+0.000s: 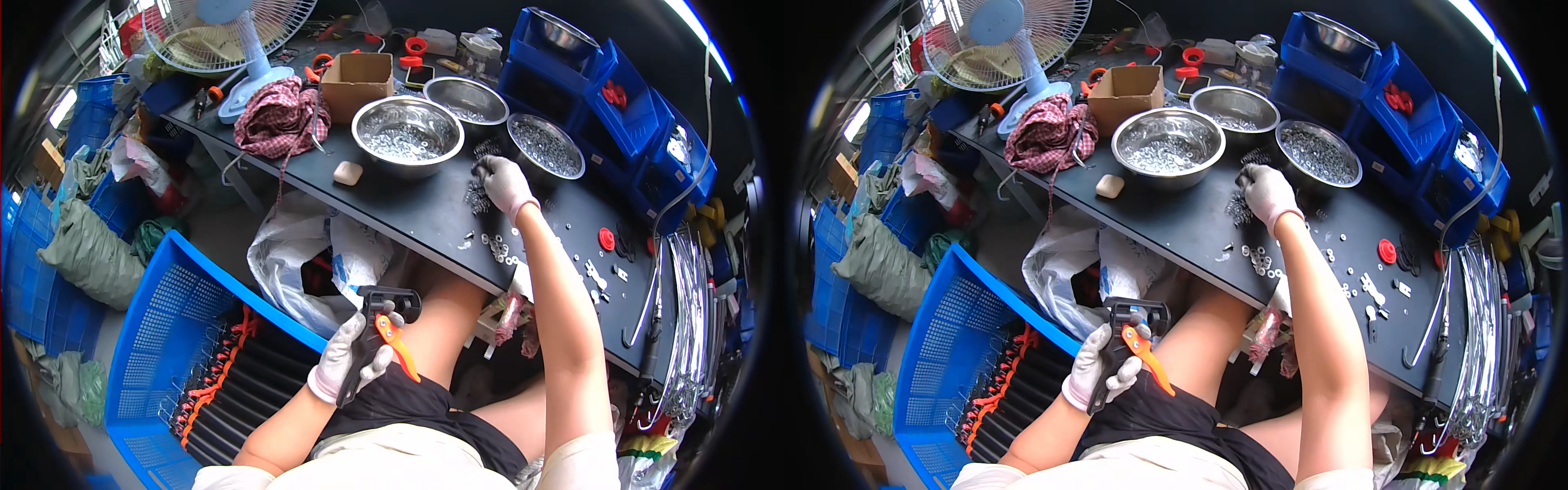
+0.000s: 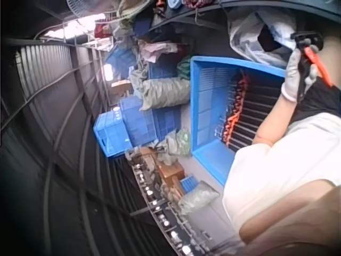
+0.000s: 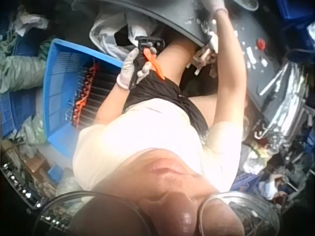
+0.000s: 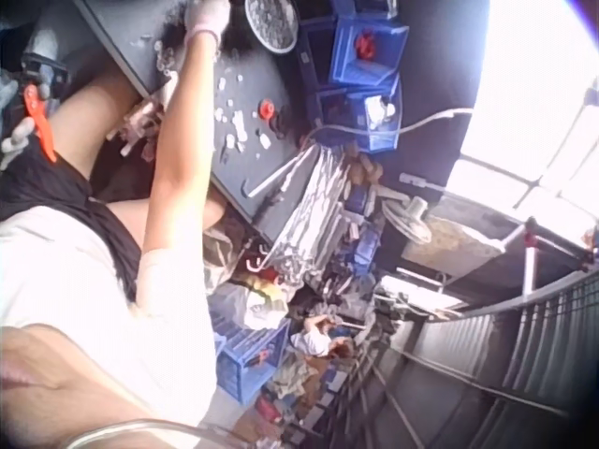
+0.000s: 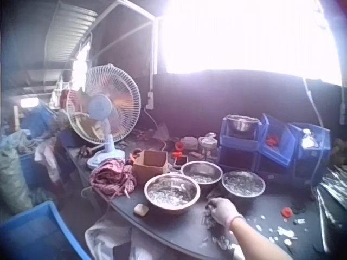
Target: The person assembles caulking guns by fitting handles, springs, metal plates, and plungers together, securing screws with an electric screwdriver, attaching tubes, and placing finished caulking guns into a crate.
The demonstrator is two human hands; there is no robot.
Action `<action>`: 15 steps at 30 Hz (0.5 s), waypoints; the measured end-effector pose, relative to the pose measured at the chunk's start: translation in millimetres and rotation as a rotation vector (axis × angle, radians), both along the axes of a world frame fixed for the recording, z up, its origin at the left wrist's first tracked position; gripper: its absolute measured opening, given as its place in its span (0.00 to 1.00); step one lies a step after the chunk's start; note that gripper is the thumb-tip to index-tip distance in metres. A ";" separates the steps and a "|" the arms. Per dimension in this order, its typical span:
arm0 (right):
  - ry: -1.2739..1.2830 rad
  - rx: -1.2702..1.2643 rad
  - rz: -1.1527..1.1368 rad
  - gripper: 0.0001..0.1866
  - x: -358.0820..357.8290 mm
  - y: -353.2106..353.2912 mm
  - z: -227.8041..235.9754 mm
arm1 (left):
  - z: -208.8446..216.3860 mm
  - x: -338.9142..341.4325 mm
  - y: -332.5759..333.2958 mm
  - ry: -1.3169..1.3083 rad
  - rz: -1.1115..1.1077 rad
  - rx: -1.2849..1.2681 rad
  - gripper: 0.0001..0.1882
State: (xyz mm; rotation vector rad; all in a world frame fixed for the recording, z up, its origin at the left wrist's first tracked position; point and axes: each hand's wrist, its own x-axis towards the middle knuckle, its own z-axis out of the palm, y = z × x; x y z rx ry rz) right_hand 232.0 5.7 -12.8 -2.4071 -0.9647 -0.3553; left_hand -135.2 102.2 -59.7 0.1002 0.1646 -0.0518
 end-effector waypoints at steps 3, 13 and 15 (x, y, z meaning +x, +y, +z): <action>0.180 0.184 -0.014 0.10 1.6 -0.8 0.9 | -1.7 1.7 1.1 0.007 0.019 0.030 0.22; 0.254 0.150 0.029 0.10 0.6 -7.6 -1.5 | -13.4 0.4 0.3 -0.013 -0.015 -0.002 0.21; 0.335 0.268 -0.073 0.10 0.1 -13.6 9.4 | -7.0 3.6 -3.3 0.041 0.066 0.207 0.20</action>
